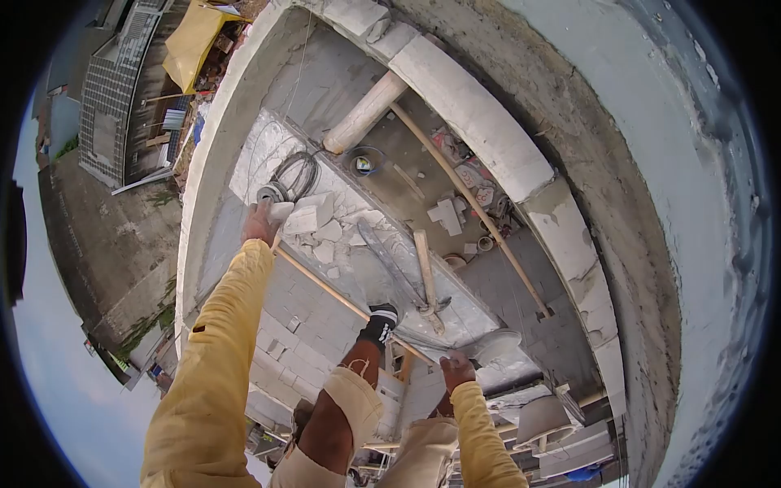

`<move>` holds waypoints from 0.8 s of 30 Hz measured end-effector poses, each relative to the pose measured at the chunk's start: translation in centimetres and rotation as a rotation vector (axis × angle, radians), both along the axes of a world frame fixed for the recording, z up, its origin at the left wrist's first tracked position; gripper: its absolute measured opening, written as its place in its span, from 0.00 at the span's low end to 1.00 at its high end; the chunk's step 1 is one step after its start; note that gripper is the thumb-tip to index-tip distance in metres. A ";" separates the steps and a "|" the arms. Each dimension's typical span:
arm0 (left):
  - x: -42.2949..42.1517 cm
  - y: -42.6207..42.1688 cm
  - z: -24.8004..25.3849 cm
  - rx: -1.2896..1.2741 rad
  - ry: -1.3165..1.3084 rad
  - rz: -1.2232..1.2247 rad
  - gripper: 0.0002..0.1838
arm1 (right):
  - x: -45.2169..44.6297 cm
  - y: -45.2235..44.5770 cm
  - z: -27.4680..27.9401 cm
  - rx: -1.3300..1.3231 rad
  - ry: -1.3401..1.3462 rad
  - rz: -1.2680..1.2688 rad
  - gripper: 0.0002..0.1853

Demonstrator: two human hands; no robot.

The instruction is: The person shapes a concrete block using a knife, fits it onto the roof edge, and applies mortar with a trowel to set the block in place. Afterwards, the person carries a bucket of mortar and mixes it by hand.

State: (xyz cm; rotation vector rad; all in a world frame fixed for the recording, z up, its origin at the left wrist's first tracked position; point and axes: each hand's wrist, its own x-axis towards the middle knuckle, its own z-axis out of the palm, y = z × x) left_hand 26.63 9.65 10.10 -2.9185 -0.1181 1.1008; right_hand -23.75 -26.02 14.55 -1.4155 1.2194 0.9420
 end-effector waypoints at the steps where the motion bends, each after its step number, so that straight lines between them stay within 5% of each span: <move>1: 0.1 -0.1 0.4 0.021 0.030 -0.004 0.36 | 0.0 -0.2 -0.1 -0.008 0.003 0.002 0.24; 5: 0.8 0.4 1.7 -0.075 -0.089 0.042 0.34 | 2.4 -1.1 2.7 0.064 0.048 -0.014 0.24; 8: 3.8 -1.4 2.0 -0.398 -0.386 -0.012 0.32 | 2.5 -0.8 2.7 0.083 0.031 -0.036 0.22; 10: 8.1 -9.0 4.7 -0.551 -0.264 0.182 0.33 | -0.6 0.0 1.0 0.047 -0.023 -0.062 0.21; 16: 19.6 -24.9 -3.3 -0.925 -0.275 0.404 0.29 | -0.1 1.0 0.9 -0.043 0.061 0.096 0.24; 19: 22.5 -30.6 -5.6 -1.058 -0.237 0.577 0.32 | 1.4 1.8 2.1 0.029 0.060 -0.182 0.24; 21: 23.0 -32.4 -5.3 -0.674 -0.424 0.344 0.37 | 1.8 2.4 2.3 0.023 0.087 -0.218 0.24; 24: 23.3 -29.8 -9.8 -0.477 -0.670 0.205 0.41 | 0.8 3.2 2.6 0.053 0.094 -0.263 0.25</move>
